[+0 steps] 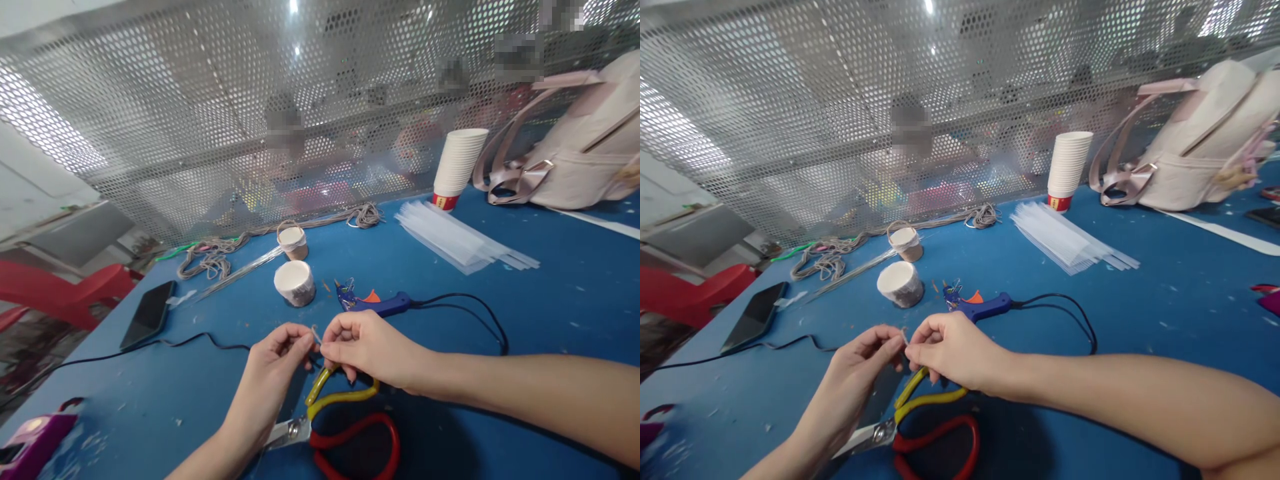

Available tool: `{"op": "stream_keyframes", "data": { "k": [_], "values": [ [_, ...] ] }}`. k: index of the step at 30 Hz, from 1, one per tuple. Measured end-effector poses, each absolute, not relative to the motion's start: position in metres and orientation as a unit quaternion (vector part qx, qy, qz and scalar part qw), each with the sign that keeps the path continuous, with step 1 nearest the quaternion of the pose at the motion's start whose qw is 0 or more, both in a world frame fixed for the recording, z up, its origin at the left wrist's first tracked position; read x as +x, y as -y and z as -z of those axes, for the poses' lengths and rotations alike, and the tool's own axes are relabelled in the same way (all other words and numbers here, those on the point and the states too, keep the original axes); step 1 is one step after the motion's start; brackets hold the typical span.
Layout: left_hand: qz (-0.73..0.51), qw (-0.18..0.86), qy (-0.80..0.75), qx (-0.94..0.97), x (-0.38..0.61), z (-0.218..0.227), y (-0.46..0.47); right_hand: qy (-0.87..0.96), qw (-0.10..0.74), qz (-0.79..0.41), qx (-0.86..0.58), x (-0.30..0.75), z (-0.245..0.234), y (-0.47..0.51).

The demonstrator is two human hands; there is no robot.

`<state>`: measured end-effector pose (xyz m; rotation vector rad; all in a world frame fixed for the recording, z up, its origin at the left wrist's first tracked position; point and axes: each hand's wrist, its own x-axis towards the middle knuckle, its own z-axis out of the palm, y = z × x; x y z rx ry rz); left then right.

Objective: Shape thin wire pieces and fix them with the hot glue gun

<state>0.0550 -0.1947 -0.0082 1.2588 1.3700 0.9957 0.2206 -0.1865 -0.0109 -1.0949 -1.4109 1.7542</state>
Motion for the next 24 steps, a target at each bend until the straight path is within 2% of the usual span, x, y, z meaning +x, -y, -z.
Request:
{"op": "stream_keyframes", "data": {
  "k": [4, 10, 15, 18, 24],
  "values": [
    [-0.413, 0.534, -0.545, 0.497, 0.054, 0.012, 0.194, 0.541, 0.305, -0.667, -0.412, 0.220, 0.009, 0.187],
    [-0.396, 0.661, -0.491, 0.407, 0.055, 0.013, 0.193, 0.538, 0.325, -0.658, -0.414, 0.223, 0.007, 0.191],
    [-0.400, 0.696, -0.470, 0.367, 0.056, 0.011, 0.193, 0.562, 0.343, -0.647, -0.385, 0.223, 0.008, 0.198],
    [-0.408, 0.705, -0.460, 0.354, 0.058, 0.010, 0.194, 0.639, 0.340, -0.574, -0.384, 0.223, 0.013, 0.202],
    [-0.416, 0.736, -0.437, 0.306, 0.057, 0.011, 0.194, 0.846, 0.299, -0.311, -0.314, 0.224, 0.017, 0.213]
  ]
}}
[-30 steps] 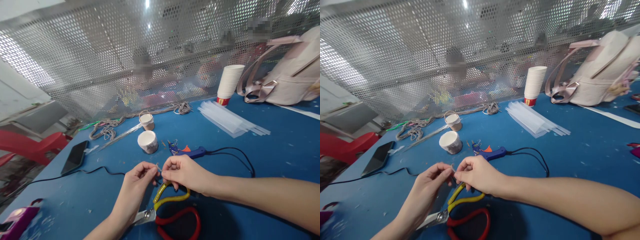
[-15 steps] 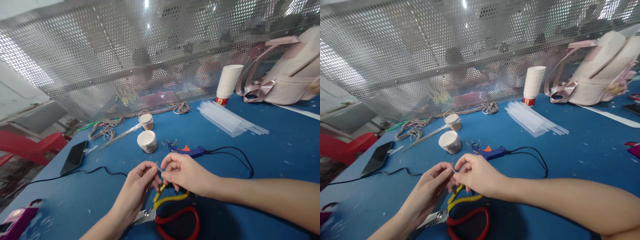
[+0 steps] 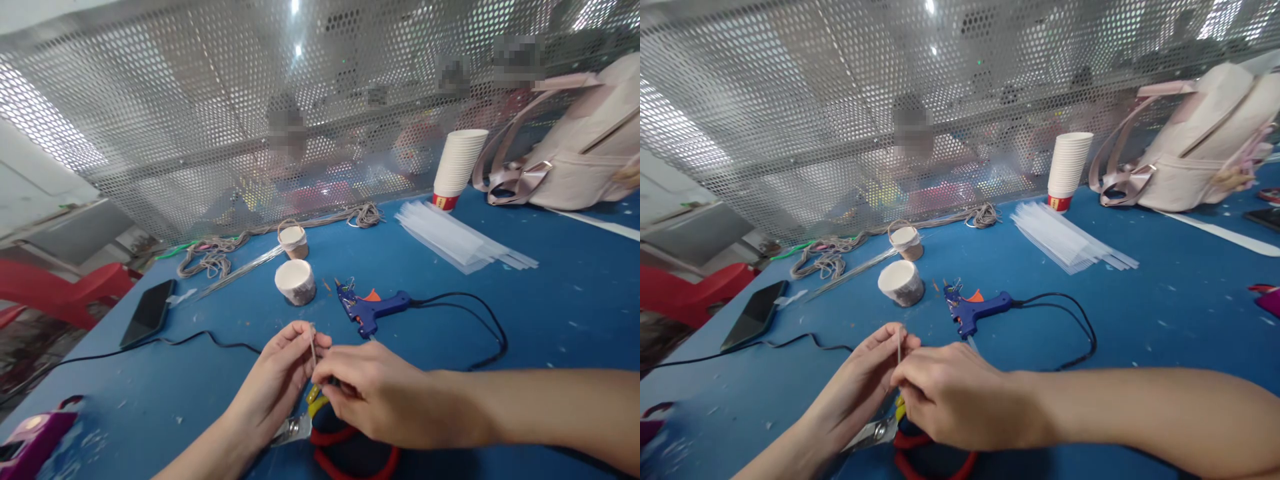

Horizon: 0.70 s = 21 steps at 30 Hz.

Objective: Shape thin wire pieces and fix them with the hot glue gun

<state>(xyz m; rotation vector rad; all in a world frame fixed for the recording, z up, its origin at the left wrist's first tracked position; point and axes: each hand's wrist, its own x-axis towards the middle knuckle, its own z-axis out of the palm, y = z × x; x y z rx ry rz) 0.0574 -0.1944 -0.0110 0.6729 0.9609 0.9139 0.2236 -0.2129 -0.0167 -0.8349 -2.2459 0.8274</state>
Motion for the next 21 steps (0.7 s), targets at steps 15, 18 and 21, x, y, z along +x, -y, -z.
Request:
{"op": "stream_keyframes", "data": {
  "k": [15, 18, 21],
  "values": [
    [-0.391, 0.799, -0.383, 0.249, 0.054, 0.021, 0.189, 0.908, 0.160, 0.046, -0.384, 0.261, 0.014, 0.176],
    [-0.388, 0.795, -0.395, 0.249, 0.053, 0.023, 0.186, 0.881, 0.061, 0.019, -0.468, 0.279, 0.024, 0.163],
    [-0.403, 0.780, -0.408, 0.251, 0.053, 0.025, 0.185, 0.884, 0.034, -0.004, -0.466, 0.287, 0.030, 0.161]
  ]
}}
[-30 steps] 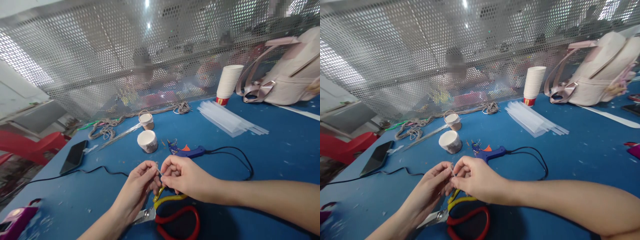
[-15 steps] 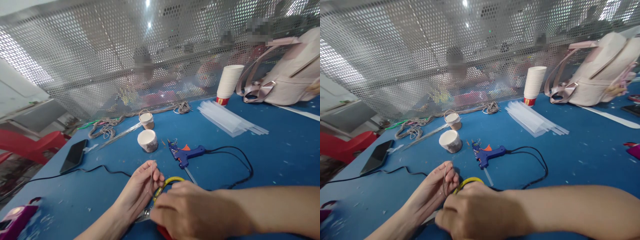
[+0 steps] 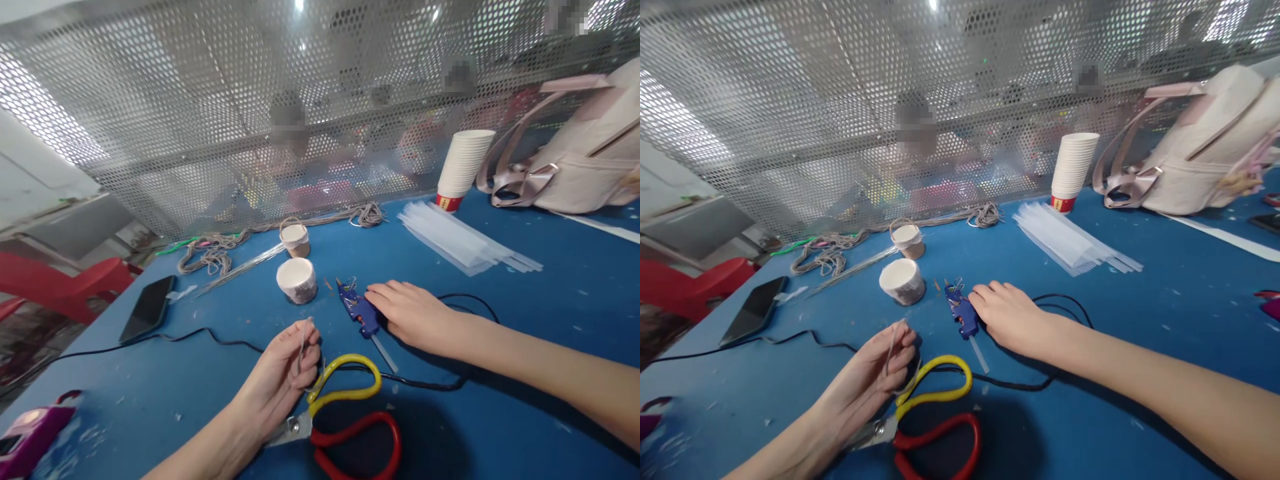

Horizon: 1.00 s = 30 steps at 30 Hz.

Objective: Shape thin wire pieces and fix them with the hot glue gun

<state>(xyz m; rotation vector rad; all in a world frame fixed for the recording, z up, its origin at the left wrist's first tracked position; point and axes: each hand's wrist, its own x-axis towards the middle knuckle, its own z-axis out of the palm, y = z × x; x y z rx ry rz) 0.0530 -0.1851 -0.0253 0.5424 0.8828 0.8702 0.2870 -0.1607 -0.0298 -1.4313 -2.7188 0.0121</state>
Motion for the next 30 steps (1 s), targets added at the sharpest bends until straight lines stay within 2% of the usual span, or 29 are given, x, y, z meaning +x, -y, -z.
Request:
{"op": "stream_keyframes", "data": {
  "k": [6, 8, 12, 14, 18, 30],
  "values": [
    [-0.405, 0.740, -0.451, 0.292, 0.056, 0.025, 0.187, 0.868, 0.082, -0.066, -0.486, 0.287, 0.028, 0.159],
    [-0.406, 0.729, -0.453, 0.314, 0.055, 0.024, 0.188, 0.840, 0.160, -0.117, -0.506, 0.286, 0.025, 0.159],
    [-0.409, 0.734, -0.447, 0.306, 0.056, 0.022, 0.190, 0.725, 0.390, -0.302, -0.480, 0.272, 0.011, 0.169],
    [-0.419, 0.738, -0.443, 0.289, 0.057, 0.023, 0.192, 0.657, 0.437, -0.407, -0.461, 0.258, 0.006, 0.176],
    [-0.435, 0.739, -0.428, 0.286, 0.059, 0.025, 0.194, 0.598, 0.460, -0.514, -0.409, 0.231, 0.012, 0.185],
    [-0.491, 0.675, -0.440, 0.333, 0.056, 0.015, 0.193, 0.563, 0.446, -0.593, -0.364, 0.217, 0.011, 0.197]
  ]
}}
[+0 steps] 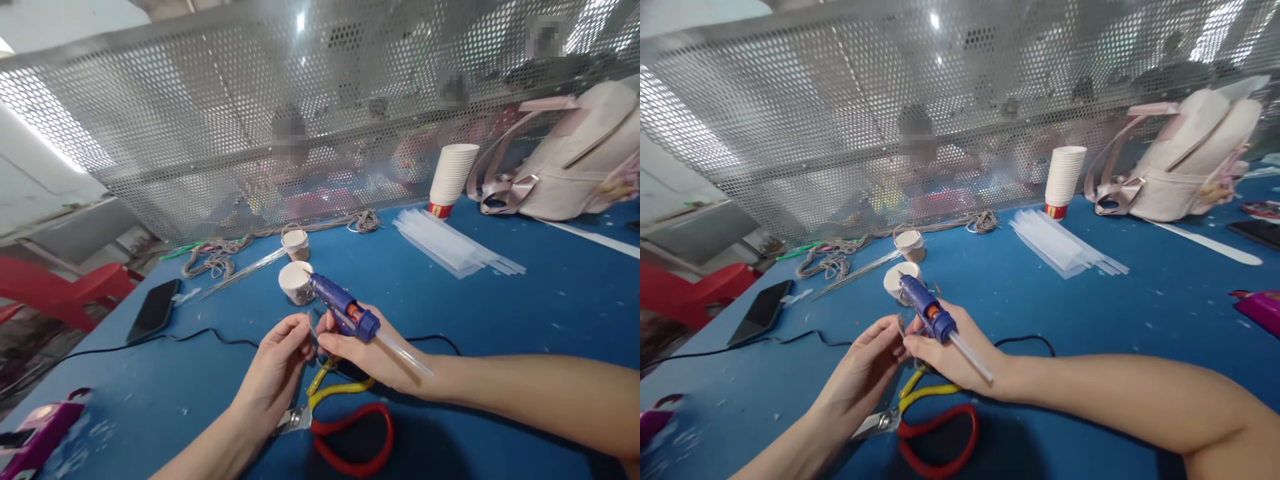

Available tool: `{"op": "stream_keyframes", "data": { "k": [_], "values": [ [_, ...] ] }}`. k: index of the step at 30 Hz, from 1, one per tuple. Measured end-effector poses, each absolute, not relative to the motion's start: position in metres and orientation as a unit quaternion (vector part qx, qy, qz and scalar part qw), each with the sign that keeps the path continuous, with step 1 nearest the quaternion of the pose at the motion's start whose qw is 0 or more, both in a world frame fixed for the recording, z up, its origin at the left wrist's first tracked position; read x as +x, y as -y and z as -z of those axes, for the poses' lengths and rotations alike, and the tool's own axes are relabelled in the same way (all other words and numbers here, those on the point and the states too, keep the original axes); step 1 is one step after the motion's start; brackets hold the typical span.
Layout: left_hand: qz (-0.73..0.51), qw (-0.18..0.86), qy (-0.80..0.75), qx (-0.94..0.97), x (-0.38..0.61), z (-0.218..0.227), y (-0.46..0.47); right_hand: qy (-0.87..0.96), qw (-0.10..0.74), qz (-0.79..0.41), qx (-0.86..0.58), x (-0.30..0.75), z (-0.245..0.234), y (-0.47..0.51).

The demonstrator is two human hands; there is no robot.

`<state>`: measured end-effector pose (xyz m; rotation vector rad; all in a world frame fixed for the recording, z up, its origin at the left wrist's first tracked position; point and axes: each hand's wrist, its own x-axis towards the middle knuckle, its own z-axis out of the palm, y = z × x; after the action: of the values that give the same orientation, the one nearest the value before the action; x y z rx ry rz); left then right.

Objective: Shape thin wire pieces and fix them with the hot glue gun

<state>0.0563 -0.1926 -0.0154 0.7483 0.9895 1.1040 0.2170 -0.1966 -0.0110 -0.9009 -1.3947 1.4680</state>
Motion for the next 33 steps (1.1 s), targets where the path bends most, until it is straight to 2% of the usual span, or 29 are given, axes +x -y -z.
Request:
{"op": "stream_keyframes", "data": {
  "k": [5, 10, 24, 33],
  "values": [
    [-0.484, 0.675, -0.442, 0.340, 0.058, 0.018, 0.193, 0.537, 0.475, -0.621, -0.317, 0.212, 0.014, 0.202],
    [-0.475, 0.681, -0.445, 0.336, 0.061, 0.020, 0.194, 0.601, 0.495, -0.553, -0.295, 0.213, 0.019, 0.205],
    [-0.486, 0.679, -0.440, 0.330, 0.059, 0.021, 0.193, 0.604, 0.496, -0.555, -0.285, 0.214, 0.031, 0.206],
    [-0.476, 0.690, -0.435, 0.329, 0.062, 0.018, 0.195, 0.652, 0.471, -0.505, -0.313, 0.213, 0.026, 0.210]
  ]
}}
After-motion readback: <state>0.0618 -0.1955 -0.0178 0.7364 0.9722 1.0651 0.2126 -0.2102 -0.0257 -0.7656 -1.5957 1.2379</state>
